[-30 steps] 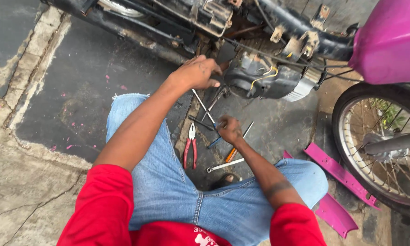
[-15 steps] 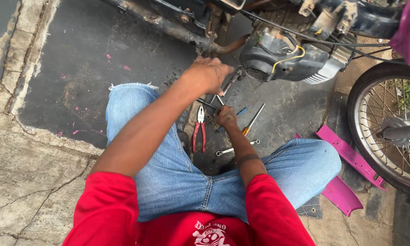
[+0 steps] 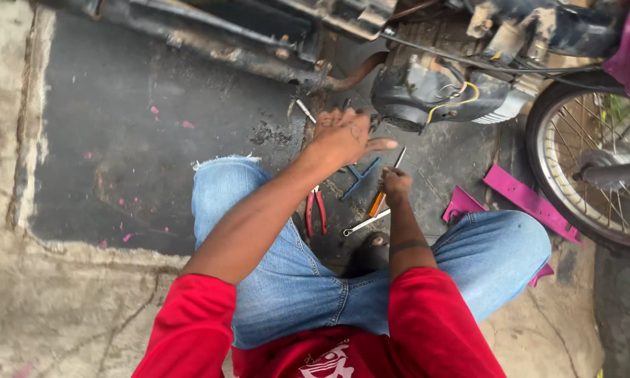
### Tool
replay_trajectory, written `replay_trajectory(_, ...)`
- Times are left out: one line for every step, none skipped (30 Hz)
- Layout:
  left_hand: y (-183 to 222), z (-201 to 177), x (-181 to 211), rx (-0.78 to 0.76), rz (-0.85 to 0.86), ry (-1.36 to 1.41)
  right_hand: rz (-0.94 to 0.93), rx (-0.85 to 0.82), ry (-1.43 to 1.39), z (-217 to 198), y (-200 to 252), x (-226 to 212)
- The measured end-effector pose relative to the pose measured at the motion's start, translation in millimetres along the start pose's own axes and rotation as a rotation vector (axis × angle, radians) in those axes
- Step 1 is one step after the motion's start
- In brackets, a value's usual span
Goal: The person removes a cover and a box from the motorcycle, then detaches the carburetor using pliers and a screwdriver. After working on the engine with a wrench and a screwdriver, they reattach the carburetor and tighten its components.
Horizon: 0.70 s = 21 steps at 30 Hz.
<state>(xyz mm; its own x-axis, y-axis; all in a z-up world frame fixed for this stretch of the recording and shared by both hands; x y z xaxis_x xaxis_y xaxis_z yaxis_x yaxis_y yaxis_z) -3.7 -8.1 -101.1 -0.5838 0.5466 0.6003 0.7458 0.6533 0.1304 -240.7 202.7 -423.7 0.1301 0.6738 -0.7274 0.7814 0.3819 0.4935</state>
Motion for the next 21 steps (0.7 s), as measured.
replay_trajectory(-4.6, 3.8, -3.6, -0.058, -0.074, 0.0, 0.083, 0.07, -0.07, -13.3, -0.4, 18.2)
replay_trajectory(-9.1, 8.5, -6.1, -0.116, -0.147, -0.002, 0.165, 0.139, -0.142, -27.0, -0.2, 37.1)
replay_trajectory(-19.5, 22.6, -7.4, -0.13, -0.12, -0.007, 0.175, 0.164, -0.158, -28.2, 0.1, 94.1)
replay_trajectory(-29.4, 37.7, -11.7, -0.143, -0.144, -0.01, 0.226, 0.325, -0.046, -38.3, -13.7, 144.8)
replay_trajectory(-37.6, 55.5, -14.2, -0.158, -0.169, -0.011, 0.282, 0.485, 0.071, -49.7, -46.3, 186.8)
replay_trajectory(-42.7, 64.8, -11.2, -0.174, -0.141, -0.014, 0.299, 0.51, 0.058, -49.7, -26.0, 192.5)
replay_trajectory(-48.0, 69.8, -10.9, -0.117, -0.148, -0.052, 0.381, 0.533, 0.276, -52.2, -5.2, 199.7)
replay_trajectory(-52.4, 75.4, -10.7, -0.059, -0.154, -0.089, 0.465, 0.547, 0.493, -53.8, 16.0, 206.3)
replay_trajectory(-50.0, 75.0, -8.7, -0.075, -0.142, -0.091, 0.484, 0.555, 0.489, -47.5, 45.9, 189.4)
replay_trajectory(-47.4, 71.3, -7.2, -0.049, -0.131, -0.094, 0.474, 0.649, 0.396, -43.9, 77.2, 170.1)
replay_trajectory(-46.0, 64.8, -7.8, -0.016, -0.126, -0.099, 0.455, 0.736, 0.302, -36.5, 104.4, 147.0)
replay_trajectory(-42.9, 61.4, -6.1, -0.025, -0.119, -0.102, 0.467, 0.74, 0.299, -34.0, 115.0, 141.1)
replay_trajectory(-41.6, 53.9, -7.4, -0.014, -0.132, -0.086, 0.463, 0.776, 0.245, -30.1, 121.4, 130.6)
replay_trajectory(-39.5, 45.3, -8.6, -0.002, -0.145, -0.07, 0.458, 0.813, 0.191, -26.0, 129.0, 119.6)
replay_trajectory(-39.3, 34.8, -8.2, 0.01, -0.151, -0.078, 0.449, 0.802, 0.184, -23.8, 118.9, 122.9)
replay_trajectory(-37.8, 28.9, -9.5, -0.048, -0.185, -0.058, 0.549, 0.828, 0.117, -21.7, 113.8, 133.0)
replay_trajectory(-33.2, 24.9, -10.6, -0.108, -0.223, -0.035, 0.651, 0.848, 0.055, -20.3, 111.9, 145.2)
replay_trajectory(-31.9, 21.2, -14.3, -0.1, -0.234, -0.04, 0.645, 0.835, 0.055, -63.7, 130.6, 158.0)
replay_trajectory(-34.8, 17.7, -14.2, -0.084, -0.231, -0.037, 0.665, 0.809, 0.027, -62.8, 120.3, 151.4)
replay_trajectory(-38.3, 14.6, -13.6, -0.069, -0.228, -0.034, 0.686, 0.782, 0.0, -20.7, 103.4, 129.9)
replay_trajectory(-45.0, 14.9, -18.4, -0.057, -0.237, -0.034, 0.707, 0.754, -0.024, -23.7, 97.0, 128.3)
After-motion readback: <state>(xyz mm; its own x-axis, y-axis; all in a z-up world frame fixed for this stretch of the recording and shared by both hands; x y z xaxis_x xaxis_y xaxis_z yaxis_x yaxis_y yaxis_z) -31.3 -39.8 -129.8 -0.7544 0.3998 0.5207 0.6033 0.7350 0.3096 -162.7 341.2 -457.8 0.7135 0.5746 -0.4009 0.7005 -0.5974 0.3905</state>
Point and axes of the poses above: each hand's wrist, its own y-axis away from the middle knuckle, its own z-axis out of the palm, x = y × z, the point moved 7 cm from there along -y, towards the middle knuckle, and after that the axes turned 7 degrees about x, right-handed, at the moved point
